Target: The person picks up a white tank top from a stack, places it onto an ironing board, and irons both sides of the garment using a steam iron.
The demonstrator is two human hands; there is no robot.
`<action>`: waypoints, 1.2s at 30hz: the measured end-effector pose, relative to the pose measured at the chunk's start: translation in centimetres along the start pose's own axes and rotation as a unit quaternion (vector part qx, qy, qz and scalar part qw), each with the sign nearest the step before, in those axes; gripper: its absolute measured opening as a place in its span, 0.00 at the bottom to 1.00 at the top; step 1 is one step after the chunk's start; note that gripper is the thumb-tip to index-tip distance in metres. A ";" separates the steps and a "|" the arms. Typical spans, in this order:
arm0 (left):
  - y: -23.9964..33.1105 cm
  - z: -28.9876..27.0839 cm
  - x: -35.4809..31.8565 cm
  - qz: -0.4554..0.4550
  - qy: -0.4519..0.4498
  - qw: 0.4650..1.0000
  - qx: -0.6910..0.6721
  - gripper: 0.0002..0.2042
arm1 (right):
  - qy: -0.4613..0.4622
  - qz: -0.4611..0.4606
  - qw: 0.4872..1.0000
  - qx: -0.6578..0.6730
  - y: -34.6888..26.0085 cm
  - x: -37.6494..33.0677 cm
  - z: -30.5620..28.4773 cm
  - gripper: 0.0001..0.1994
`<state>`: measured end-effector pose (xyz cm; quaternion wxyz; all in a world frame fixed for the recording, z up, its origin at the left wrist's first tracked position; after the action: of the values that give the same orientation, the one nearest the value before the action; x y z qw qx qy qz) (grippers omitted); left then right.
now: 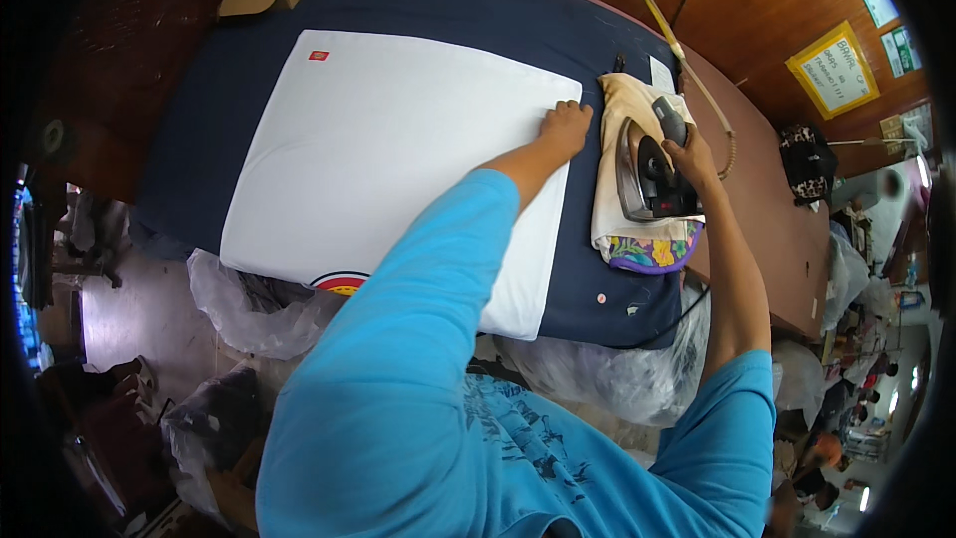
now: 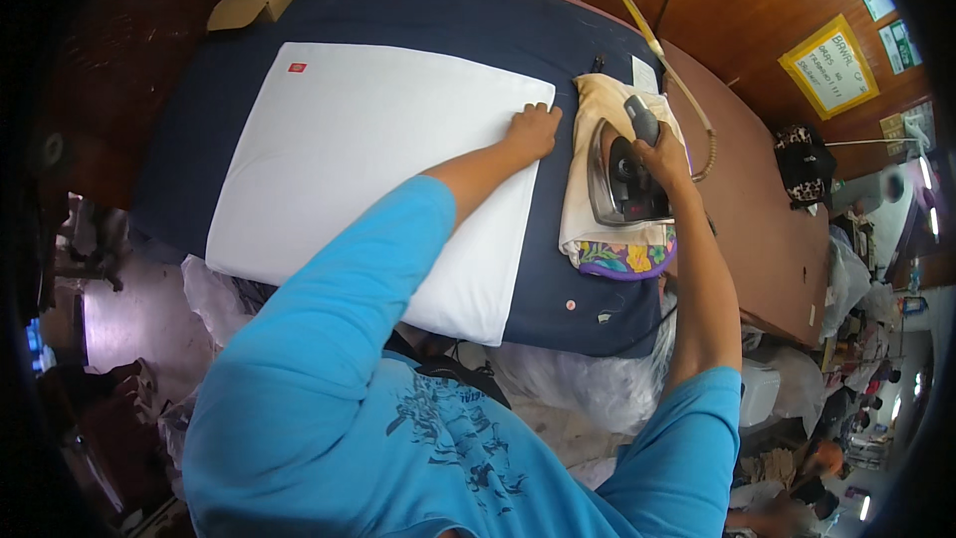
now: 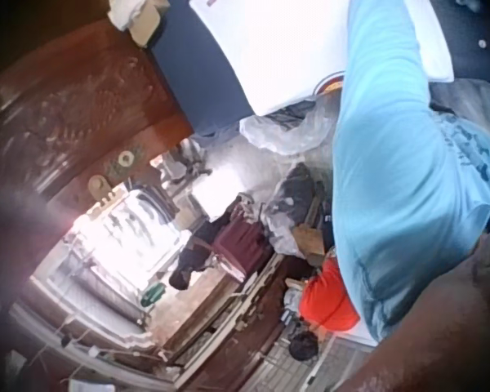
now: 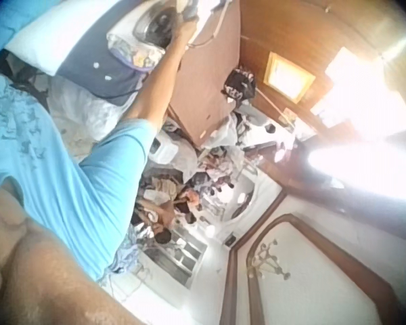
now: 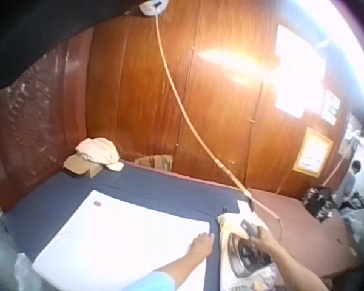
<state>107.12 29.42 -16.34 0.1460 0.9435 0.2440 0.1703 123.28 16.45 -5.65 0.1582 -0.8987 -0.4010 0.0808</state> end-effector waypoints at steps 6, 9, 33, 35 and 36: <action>-3.4 -4.6 -1.0 -0.089 -0.148 0.983 0.068 0.14 | 0.244 -0.224 0.940 -0.082 -8.8 -6.1 -2.6 0.27; -6.5 -11.4 -2.7 -0.056 -0.152 0.983 -0.089 0.20 | 0.015 -0.203 0.967 0.154 -8.0 -6.9 0.8 0.27; -3.8 -62.0 -25.8 0.394 0.042 0.794 -0.461 0.28 | -0.345 -0.179 0.861 0.328 -34.0 -34.4 18.3 0.20; -4.7 -62.4 -26.0 0.399 0.046 0.792 -0.459 0.28 | -0.380 -0.170 0.839 0.350 -34.2 -36.2 20.1 0.23; -4.8 -63.5 -27.0 0.387 0.054 0.808 -0.441 0.28 | -0.415 -0.169 0.819 0.359 -35.9 -37.4 20.6 0.24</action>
<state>58.05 31.87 32.29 0.4552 0.7828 -0.2352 0.3530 67.83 15.60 -11.77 0.2995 -0.5781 -0.5168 0.5559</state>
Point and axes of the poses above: each hand's wrist, its own x-axis towards the middle knuckle, its own z-axis out of the palm, y = z × x, the point moved 5 cm from there along x, towards the middle knuckle, and after that the axes turned 10 degrees about z, right-handed, at the moved point
